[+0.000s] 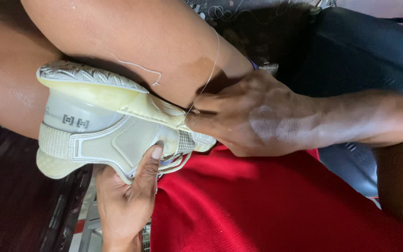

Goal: The person is sewing a white sneaker using a needle and white thread. They repeatedly push the needle through the shoe's upper and pull the thread to secure stitches.

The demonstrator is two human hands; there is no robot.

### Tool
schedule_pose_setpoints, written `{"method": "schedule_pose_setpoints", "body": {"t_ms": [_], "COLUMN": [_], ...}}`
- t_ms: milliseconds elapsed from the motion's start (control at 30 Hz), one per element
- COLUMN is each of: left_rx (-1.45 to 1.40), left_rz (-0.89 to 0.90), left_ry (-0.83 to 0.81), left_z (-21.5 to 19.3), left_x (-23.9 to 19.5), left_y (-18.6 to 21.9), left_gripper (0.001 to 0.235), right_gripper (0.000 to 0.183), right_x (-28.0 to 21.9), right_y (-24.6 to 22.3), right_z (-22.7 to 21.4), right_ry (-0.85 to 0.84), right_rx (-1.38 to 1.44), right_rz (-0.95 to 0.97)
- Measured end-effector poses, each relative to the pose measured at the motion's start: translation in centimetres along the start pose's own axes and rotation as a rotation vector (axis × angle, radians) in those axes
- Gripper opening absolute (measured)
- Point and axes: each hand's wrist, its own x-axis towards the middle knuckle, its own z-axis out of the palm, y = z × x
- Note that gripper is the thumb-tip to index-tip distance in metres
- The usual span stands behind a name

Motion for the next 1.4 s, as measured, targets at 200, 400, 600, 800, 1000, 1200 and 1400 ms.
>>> {"method": "schedule_pose_setpoints", "body": {"t_ms": [200,400,600,800,1000,1200,1400], "left_rx": [-0.077,-0.057,-0.039,-0.041,0.020,-0.034,0.076], "left_rz": [-0.069,-0.028,-0.058,-0.176,0.013,-0.037,-0.086], "left_ry": [0.024,0.042,0.053,0.079,0.094,0.112,0.085], "left_z": [0.1,0.3,0.4,0.8,0.9,1.2,1.2], "left_x": [-0.2,-0.3,-0.5,-0.7,-0.4,-0.9,-1.0], "left_y": [-0.2,0.1,0.2,0.1,0.1,-0.1,0.0], "left_gripper": [0.016,0.014,0.015,0.017,0.016,0.016,0.023], "right_gripper": [0.031,0.024,0.018,0.015,0.025,0.035,0.025], "right_x": [0.3,0.1,-0.4,-1.0,-0.6,-1.6,-1.3], "right_y": [0.3,0.5,1.2,1.1,1.5,1.6,0.8], "right_z": [0.0,1.6,3.1,2.2,-1.1,-0.1,1.4], "right_ry": [-0.030,-0.052,-0.021,0.115,-0.017,-0.073,-0.113], "right_rx": [-0.152,-0.058,0.371,-0.367,0.336,-0.108,-0.073], "right_rz": [-0.162,-0.104,-0.042,-0.264,-0.015,-0.186,-0.060]}}
